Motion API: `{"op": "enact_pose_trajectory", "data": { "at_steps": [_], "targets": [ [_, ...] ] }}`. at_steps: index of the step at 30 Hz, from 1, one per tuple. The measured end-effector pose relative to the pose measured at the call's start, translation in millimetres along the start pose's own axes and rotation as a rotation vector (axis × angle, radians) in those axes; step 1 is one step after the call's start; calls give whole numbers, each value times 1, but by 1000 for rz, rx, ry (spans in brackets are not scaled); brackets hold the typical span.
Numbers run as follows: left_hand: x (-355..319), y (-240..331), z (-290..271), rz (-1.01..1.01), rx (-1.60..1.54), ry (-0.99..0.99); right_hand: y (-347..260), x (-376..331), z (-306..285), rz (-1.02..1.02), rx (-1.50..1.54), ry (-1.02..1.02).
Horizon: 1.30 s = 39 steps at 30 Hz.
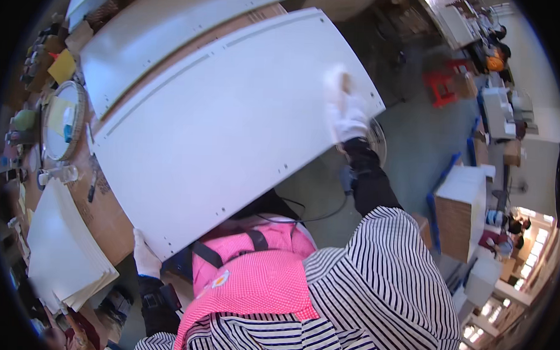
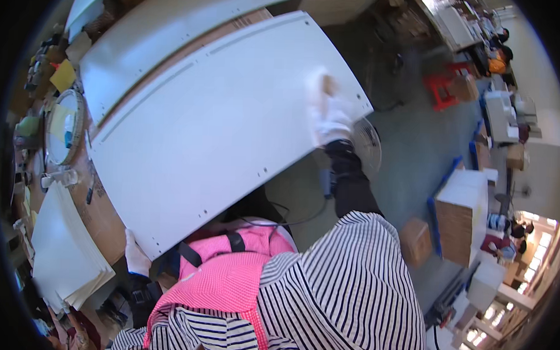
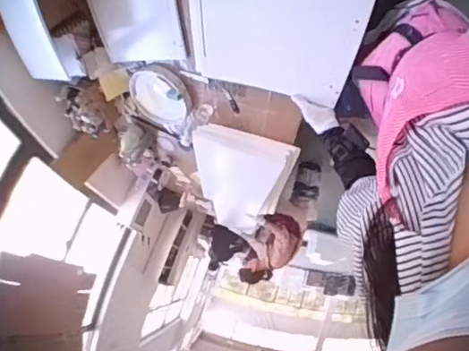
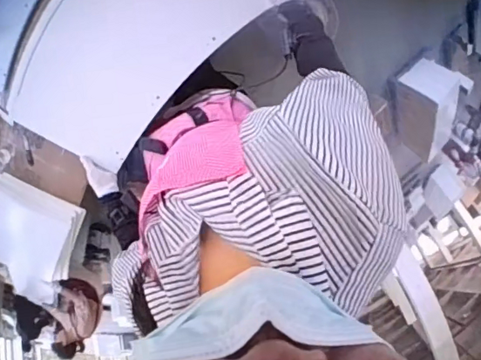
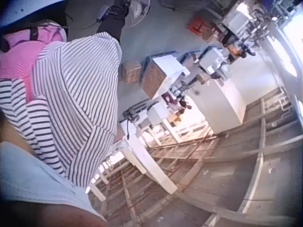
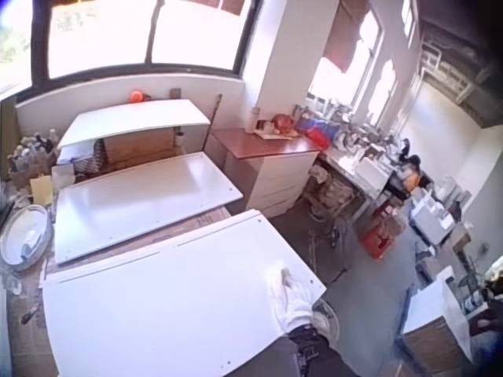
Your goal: Cleaning and inspecting white furniture panels with a cloth and a sponge in a manufacturing workshop.
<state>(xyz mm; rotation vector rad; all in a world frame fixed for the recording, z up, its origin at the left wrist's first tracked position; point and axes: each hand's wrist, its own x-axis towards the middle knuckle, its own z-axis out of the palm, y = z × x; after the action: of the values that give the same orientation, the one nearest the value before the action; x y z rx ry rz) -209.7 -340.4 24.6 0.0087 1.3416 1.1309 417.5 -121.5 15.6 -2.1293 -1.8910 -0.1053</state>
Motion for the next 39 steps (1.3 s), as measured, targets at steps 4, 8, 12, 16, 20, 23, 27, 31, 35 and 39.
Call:
{"op": "enact_pose_trajectory", "data": {
  "at_steps": [4, 8, 12, 16, 20, 23, 27, 31, 35, 39],
  "targets": [
    [6, -9, 25, 46, 62, 183, 50, 63, -57, 591, -11, -98],
    [5, -11, 62, 166, 217, 571, 145, 82, -3, 762, 81, -123],
    [23, 8, 77, 335, 248, 684, 192, 96, 25, 559, 463, -34],
    [13, 54, 126, 519, 907, 804, 148, 146, 26, 592, 578, -71],
    [93, 106, 157, 895, 1566, 747, 192, 248, 53, 444, 818, 17],
    [145, 166, 160, 700, 1644, 768, 98, 337, 62, 561, 1042, -70],
    [227, 233, 181, 494, 1675, 740, 79, 443, 98, 569, 979, -126],
    [279, 279, 195, 339, 851, 868, 6, 489, 97, 533, 717, -193],
    [322, 291, 168, 443, 822, 867, 12, 517, 138, 327, 615, -150],
    [336, 299, 166, 439, 1564, 818, 1, 515, 165, 479, 861, -188]
  ]
}}
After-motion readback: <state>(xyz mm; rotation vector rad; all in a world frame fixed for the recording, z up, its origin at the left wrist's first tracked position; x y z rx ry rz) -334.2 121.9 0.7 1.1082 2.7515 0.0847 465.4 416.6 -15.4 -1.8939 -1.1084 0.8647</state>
